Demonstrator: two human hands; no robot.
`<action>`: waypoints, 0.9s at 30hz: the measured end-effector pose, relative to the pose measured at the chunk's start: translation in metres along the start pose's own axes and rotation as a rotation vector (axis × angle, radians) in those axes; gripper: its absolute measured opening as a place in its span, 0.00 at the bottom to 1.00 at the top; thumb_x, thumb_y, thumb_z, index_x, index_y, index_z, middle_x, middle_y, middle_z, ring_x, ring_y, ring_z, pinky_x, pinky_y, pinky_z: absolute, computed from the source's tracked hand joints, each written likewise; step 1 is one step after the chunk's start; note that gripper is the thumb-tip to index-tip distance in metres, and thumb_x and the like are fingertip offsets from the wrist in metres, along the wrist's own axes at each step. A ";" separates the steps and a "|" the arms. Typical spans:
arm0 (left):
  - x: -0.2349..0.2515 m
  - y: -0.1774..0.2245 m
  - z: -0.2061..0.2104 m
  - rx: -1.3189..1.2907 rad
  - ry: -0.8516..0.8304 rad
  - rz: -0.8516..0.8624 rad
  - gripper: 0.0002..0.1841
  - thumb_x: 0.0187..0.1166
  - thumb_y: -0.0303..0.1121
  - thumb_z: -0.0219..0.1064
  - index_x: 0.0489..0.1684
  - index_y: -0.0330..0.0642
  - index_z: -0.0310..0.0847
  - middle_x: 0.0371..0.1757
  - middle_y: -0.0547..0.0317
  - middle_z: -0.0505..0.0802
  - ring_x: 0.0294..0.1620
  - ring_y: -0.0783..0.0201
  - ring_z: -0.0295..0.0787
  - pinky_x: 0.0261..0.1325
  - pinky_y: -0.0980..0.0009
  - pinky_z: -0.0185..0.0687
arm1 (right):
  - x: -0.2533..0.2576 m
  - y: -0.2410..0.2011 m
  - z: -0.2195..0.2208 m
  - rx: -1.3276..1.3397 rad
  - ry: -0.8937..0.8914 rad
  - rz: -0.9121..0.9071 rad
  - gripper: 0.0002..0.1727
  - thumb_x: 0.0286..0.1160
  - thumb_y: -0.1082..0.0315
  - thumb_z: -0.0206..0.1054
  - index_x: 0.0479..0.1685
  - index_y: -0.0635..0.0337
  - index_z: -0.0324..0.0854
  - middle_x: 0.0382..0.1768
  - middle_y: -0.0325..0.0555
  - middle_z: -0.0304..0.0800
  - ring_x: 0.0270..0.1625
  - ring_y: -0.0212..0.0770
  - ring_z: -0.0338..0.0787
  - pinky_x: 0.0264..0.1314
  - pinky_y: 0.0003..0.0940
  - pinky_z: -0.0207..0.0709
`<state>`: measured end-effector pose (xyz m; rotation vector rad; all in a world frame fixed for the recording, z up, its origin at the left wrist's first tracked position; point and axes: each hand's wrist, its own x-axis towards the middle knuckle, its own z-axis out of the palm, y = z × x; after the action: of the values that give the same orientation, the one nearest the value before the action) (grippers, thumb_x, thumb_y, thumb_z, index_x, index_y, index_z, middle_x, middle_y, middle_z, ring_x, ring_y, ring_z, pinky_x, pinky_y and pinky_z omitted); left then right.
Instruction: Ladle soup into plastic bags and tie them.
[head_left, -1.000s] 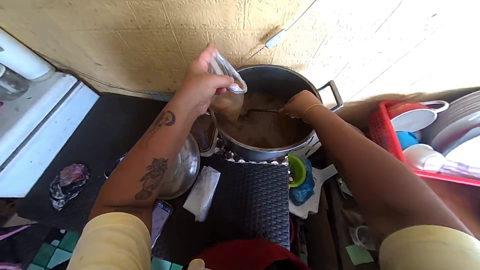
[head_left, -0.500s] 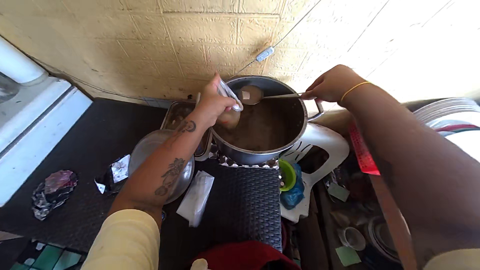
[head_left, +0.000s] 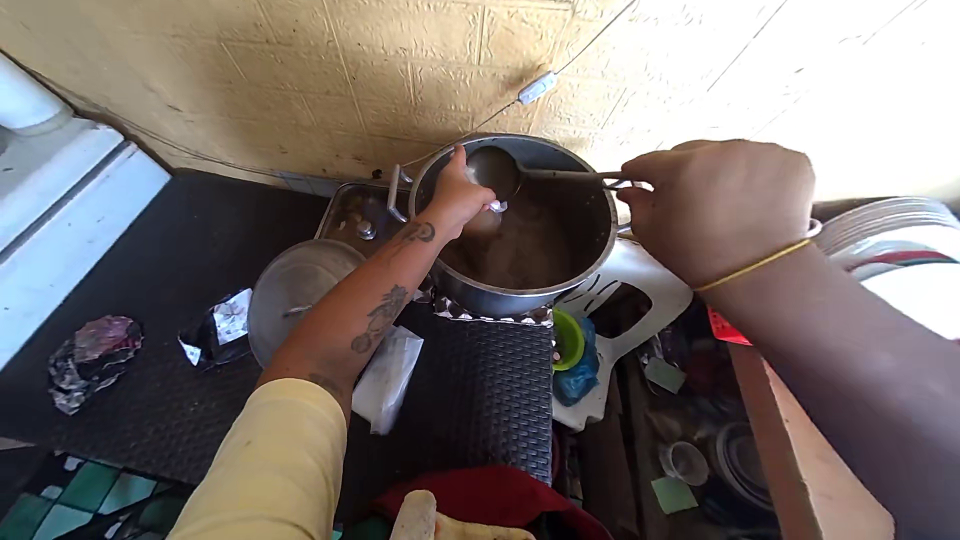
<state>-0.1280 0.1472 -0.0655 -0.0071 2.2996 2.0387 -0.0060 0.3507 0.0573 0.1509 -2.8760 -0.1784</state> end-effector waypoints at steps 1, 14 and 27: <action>-0.001 0.001 -0.003 -0.010 0.004 0.002 0.62 0.58 0.10 0.74 0.97 0.43 0.34 0.90 0.39 0.61 0.49 0.59 0.87 0.43 0.69 0.87 | -0.001 0.001 0.008 -0.018 0.025 -0.009 0.13 0.86 0.65 0.61 0.54 0.59 0.90 0.43 0.67 0.90 0.44 0.75 0.90 0.32 0.72 0.75; -0.024 0.057 -0.047 -0.051 0.025 0.168 0.52 0.65 0.12 0.72 0.95 0.41 0.45 0.80 0.44 0.74 0.42 0.65 0.86 0.35 0.77 0.83 | 0.001 -0.057 0.082 -0.100 -0.421 -0.062 0.06 0.69 0.81 0.68 0.43 0.70 0.84 0.44 0.67 0.88 0.49 0.69 0.91 0.38 0.62 0.80; -0.032 0.061 -0.061 -0.058 0.050 0.179 0.51 0.65 0.11 0.71 0.94 0.39 0.46 0.76 0.47 0.76 0.41 0.67 0.85 0.35 0.78 0.82 | 0.032 -0.070 0.106 0.172 -0.634 0.079 0.10 0.74 0.62 0.72 0.37 0.62 0.88 0.45 0.64 0.91 0.52 0.67 0.92 0.41 0.69 0.81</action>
<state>-0.1021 0.0931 0.0041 0.1518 2.3477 2.2130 -0.0579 0.2890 -0.0458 0.0087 -3.5209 0.0513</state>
